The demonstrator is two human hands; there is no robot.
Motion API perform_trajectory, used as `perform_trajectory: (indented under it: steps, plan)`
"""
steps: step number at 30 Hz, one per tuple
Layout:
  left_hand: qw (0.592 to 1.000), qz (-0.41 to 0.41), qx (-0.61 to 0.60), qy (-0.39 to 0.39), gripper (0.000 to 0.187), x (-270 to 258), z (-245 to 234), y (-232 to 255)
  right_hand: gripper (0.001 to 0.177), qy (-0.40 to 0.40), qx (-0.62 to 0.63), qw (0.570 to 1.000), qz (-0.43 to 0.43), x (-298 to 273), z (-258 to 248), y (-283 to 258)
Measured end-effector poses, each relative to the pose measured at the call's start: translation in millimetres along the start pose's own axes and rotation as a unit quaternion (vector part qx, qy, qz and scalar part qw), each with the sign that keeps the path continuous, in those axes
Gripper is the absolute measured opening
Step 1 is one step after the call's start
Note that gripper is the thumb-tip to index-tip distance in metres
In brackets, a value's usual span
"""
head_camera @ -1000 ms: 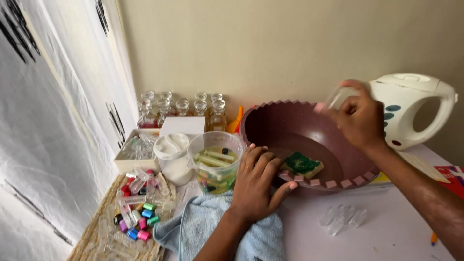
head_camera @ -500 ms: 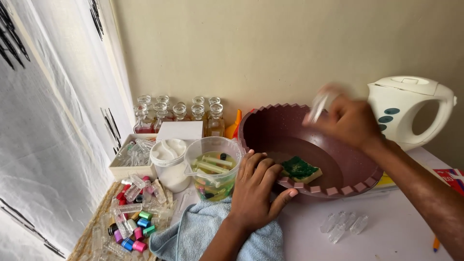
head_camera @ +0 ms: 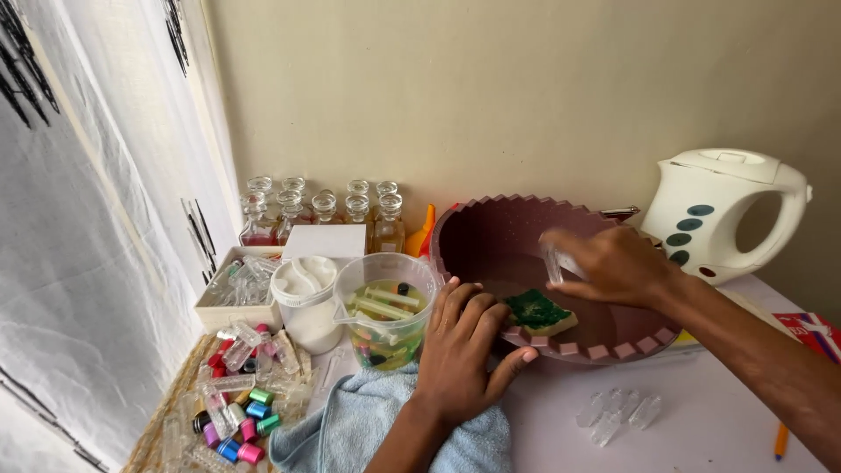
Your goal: Cleaning and washing small glass perfume vials using a sponge and a bowl of water on a workspace.
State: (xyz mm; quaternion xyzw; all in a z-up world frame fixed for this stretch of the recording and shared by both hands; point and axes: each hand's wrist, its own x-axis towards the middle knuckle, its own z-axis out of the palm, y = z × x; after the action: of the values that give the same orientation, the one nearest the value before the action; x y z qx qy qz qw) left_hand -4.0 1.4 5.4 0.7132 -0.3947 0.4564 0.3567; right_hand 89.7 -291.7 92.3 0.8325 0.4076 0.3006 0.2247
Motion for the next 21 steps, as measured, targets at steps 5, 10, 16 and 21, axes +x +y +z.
perform_trajectory:
  steps: [5, 10, 16, 21]
  plan:
    - [1.000, 0.010, -0.006, 0.005, 0.050, 0.1, -1.7, 1.4, 0.066, 0.283, 0.369, 0.714, 0.523, 17.6, -26.5, -14.6]
    - [1.000, 0.006, -0.007, -0.001, 0.048, 0.0, -1.2, 0.2, 0.071, 0.049, 0.085, 0.989, 0.110, 1.6, -5.2, -9.9]
    - [1.000, 0.004, -0.008, -0.003, 0.049, -1.2, -1.7, 0.2, 0.039, 0.025, 0.369, 0.824, 0.431, 25.0, -16.2, -11.9]
    - [1.000, -0.002, -0.010, -0.005, 0.049, 0.0, -1.1, -0.6, 0.036, -0.231, 0.232, 0.903, 0.276, 16.9, 21.3, 3.4]
